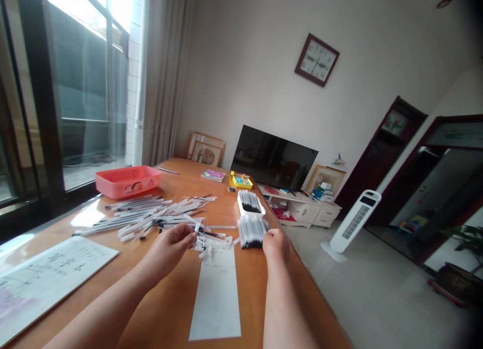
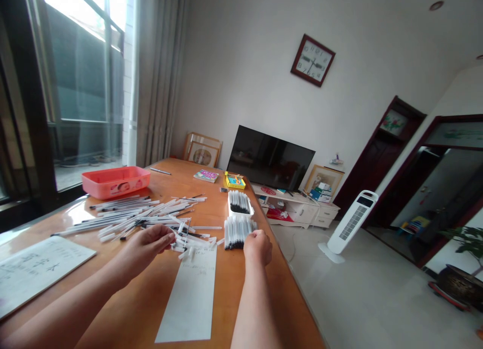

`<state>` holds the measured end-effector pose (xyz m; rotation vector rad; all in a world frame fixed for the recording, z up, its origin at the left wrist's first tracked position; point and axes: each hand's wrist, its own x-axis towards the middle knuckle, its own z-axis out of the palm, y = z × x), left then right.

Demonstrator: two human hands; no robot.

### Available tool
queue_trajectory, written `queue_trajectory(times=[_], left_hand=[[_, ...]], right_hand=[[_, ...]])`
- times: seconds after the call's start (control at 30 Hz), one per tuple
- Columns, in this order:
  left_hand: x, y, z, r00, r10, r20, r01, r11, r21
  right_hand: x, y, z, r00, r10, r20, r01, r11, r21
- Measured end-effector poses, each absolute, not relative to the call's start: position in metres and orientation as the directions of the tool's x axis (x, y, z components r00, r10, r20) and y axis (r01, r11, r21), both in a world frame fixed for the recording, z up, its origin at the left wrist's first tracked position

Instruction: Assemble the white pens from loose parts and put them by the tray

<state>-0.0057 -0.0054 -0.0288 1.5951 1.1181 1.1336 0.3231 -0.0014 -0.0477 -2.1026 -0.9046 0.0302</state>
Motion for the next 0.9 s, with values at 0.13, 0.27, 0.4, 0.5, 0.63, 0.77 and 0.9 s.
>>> queue_trajectory(times=[0.13, 0.27, 0.4, 0.5, 0.63, 0.77, 0.9], left_hand=[[-0.010, 0.001, -0.036, 0.205, 0.956, 0.208, 0.214, -0.251, 0.944], [-0.014, 0.001, -0.031, 0.155, 0.969, 0.194, 0.204, -0.224, 0.953], [-0.020, -0.001, -0.022, 0.095, 0.980, 0.177, 0.158, -0.190, 0.969], [-0.025, 0.001, -0.020, 0.042, 0.984, 0.171, 0.160, -0.175, 0.971], [-0.030, 0.005, -0.020, -0.044, 0.980, 0.192, 0.206, -0.179, 0.962], [-0.032, 0.006, -0.018, -0.087, 0.973, 0.216, 0.185, -0.197, 0.963], [-0.032, 0.006, -0.019, -0.098, 0.971, 0.218, 0.190, -0.197, 0.962]], right_hand=[[0.321, -0.004, -0.041, 0.752, 0.585, 0.305, 0.576, -0.358, -0.735], [0.311, -0.004, -0.031, 0.738, 0.576, 0.352, 0.582, -0.279, -0.763], [0.284, -0.003, -0.027, 0.614, 0.659, 0.435, 0.600, -0.030, -0.800], [0.253, -0.005, -0.033, 0.388, 0.814, 0.432, 0.578, 0.151, -0.802], [0.214, -0.012, -0.045, 0.093, 0.894, 0.438, 0.675, 0.267, -0.688], [0.188, -0.021, -0.050, -0.124, 0.889, 0.442, 0.829, 0.337, -0.446], [0.175, -0.024, -0.048, -0.215, 0.904, 0.370, 0.890, 0.338, -0.307]])
